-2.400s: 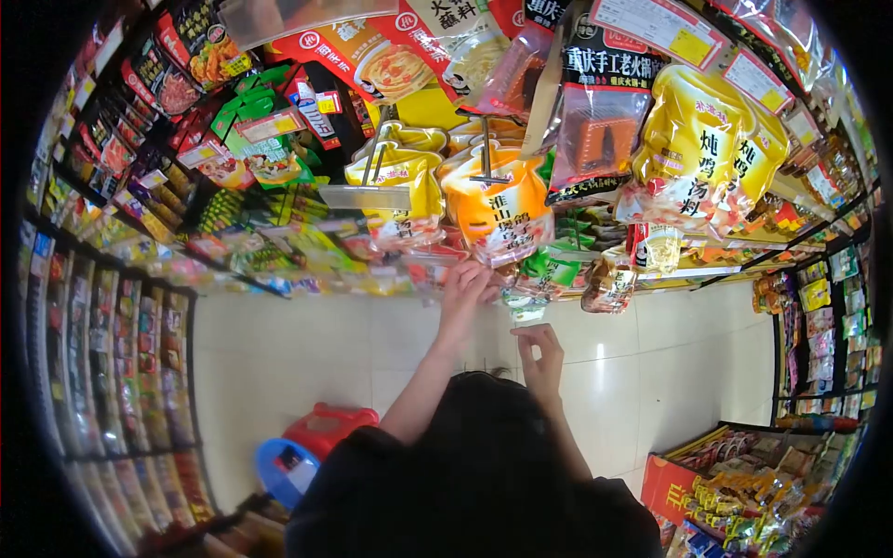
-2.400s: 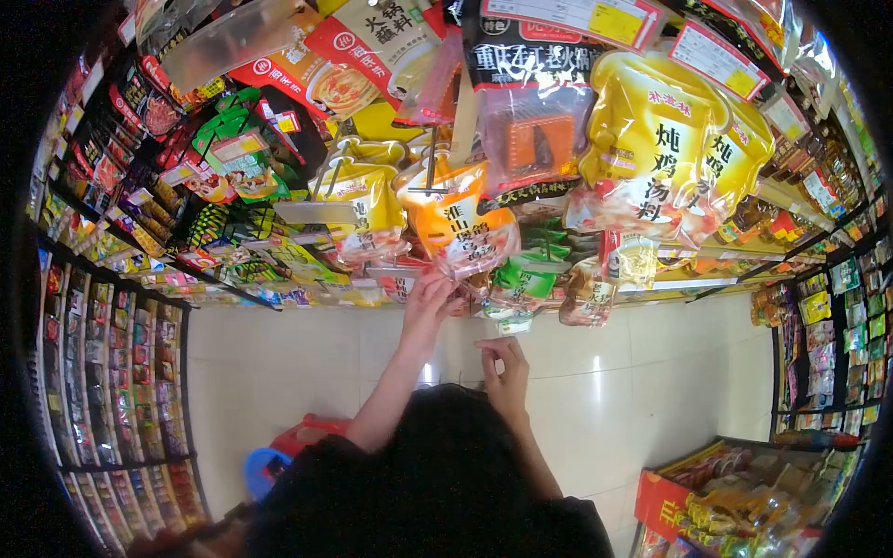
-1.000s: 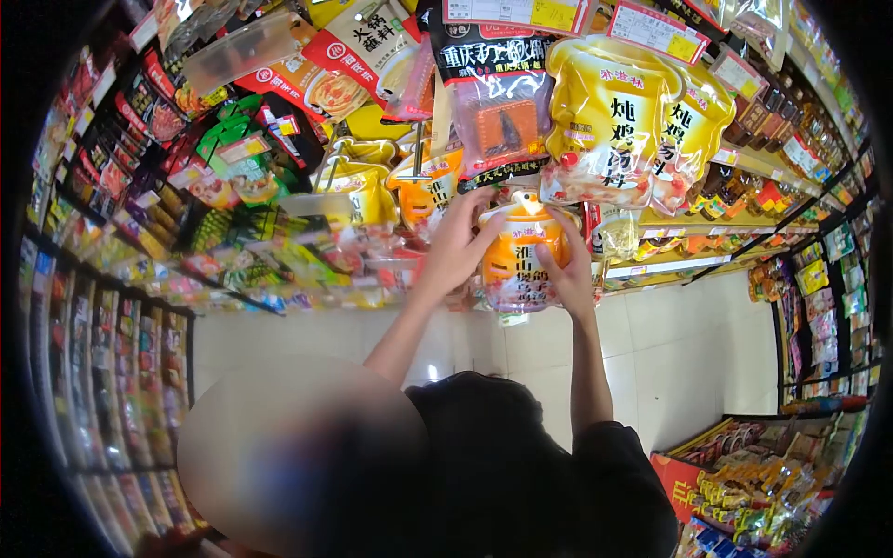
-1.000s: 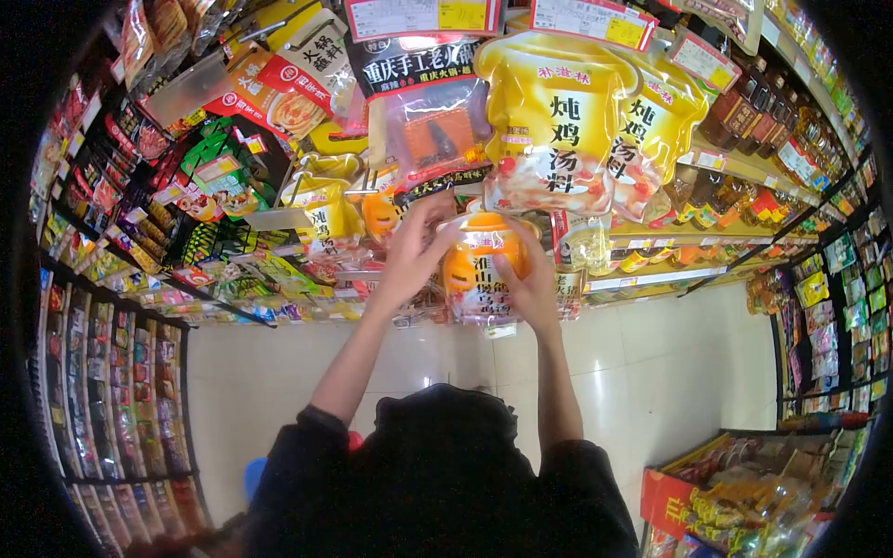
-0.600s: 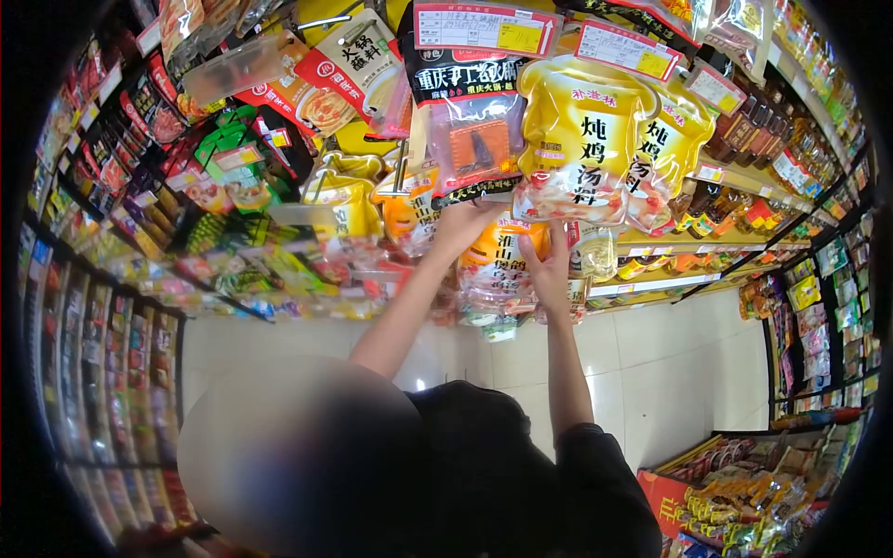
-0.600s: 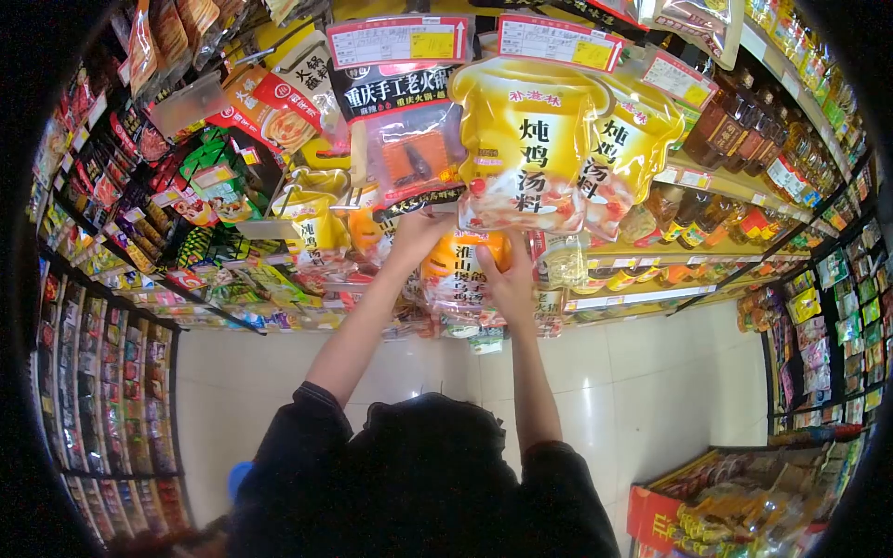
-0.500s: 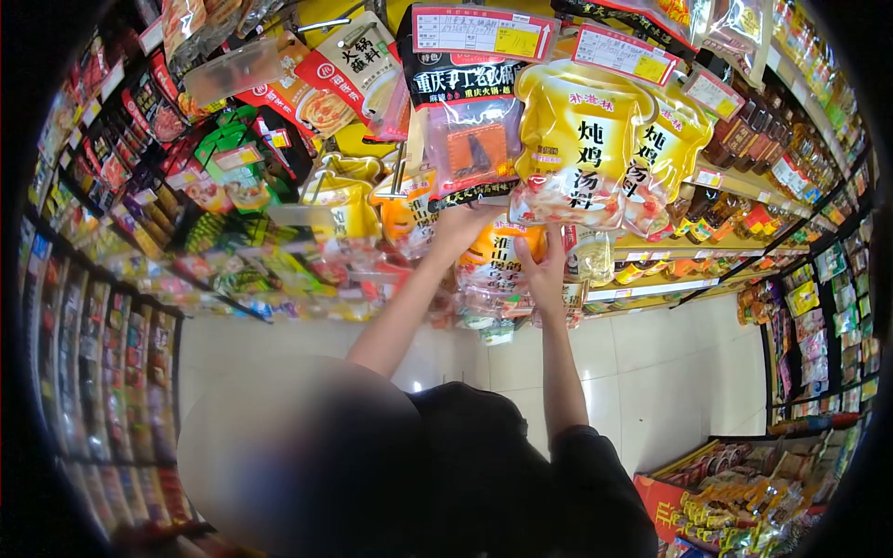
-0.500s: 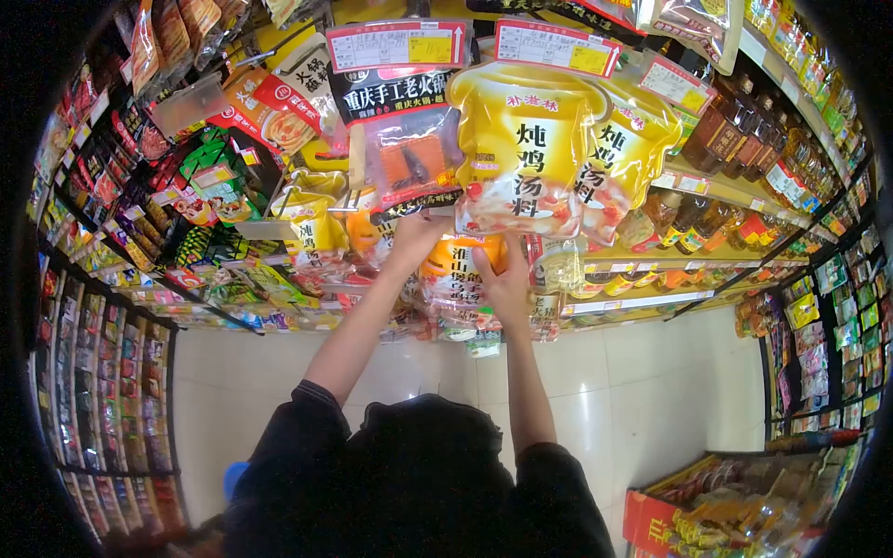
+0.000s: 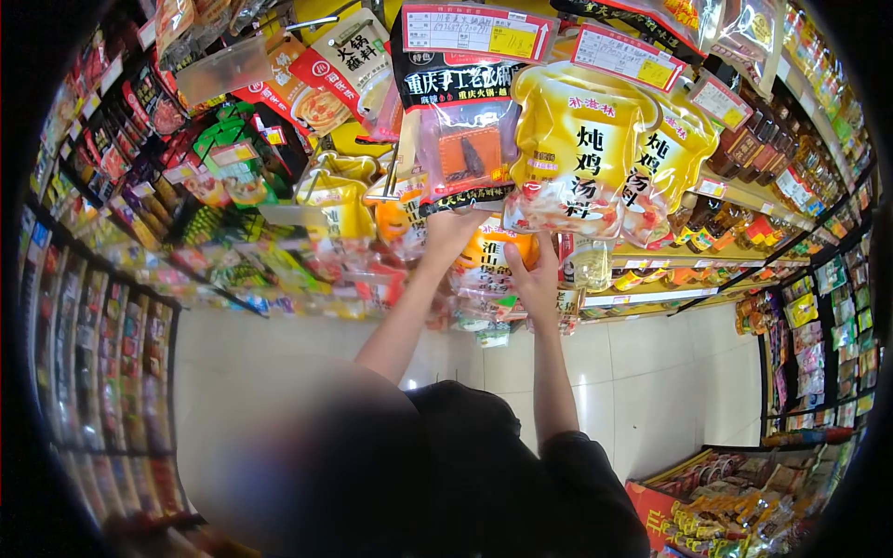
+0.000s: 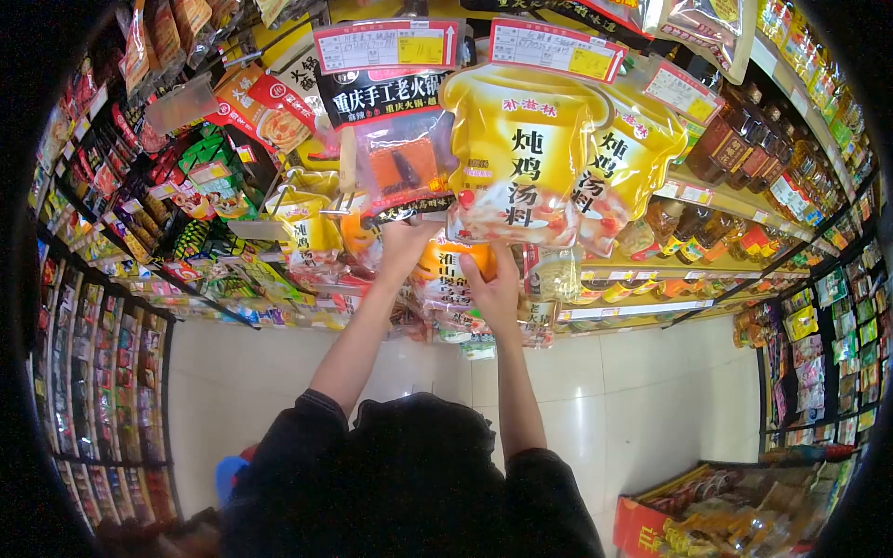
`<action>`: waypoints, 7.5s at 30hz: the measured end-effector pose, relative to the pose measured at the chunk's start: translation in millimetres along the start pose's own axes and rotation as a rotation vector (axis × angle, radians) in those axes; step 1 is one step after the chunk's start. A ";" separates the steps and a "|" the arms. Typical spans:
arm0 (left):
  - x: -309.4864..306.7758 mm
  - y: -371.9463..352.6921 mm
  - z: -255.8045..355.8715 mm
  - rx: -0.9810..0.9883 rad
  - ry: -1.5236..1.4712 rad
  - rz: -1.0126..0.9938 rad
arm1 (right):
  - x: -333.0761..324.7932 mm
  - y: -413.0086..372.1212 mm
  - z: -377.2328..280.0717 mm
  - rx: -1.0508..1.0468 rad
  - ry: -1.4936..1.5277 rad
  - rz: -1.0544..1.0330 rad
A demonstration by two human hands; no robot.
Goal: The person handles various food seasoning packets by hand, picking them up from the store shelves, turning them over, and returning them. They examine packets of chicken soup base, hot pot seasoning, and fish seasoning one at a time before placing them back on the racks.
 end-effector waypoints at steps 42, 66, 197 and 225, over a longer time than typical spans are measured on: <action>-80.1 -85.5 56.8 0.418 0.629 0.223 | 45.7 -27.0 -5.5 -0.220 -0.894 0.127; -210.6 98.5 266.7 0.568 0.920 0.421 | 50.6 -193.9 3.2 0.176 -0.527 -0.025; -4.3 28.0 -8.9 0.539 0.985 0.051 | 37.9 3.5 -24.7 -0.252 -1.076 0.216; -123.5 98.2 201.0 0.223 0.432 0.099 | 49.7 -178.2 -25.6 0.037 -0.440 -0.129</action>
Point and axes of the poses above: each hand's wrist, its own y-axis towards the middle knuckle, its own x-axis out of the palm, z = x × y, the point moved 4 cm from there along y, towards the middle knuckle, and after that the axes turned 11 degrees about -y, right-handed, at the moved point
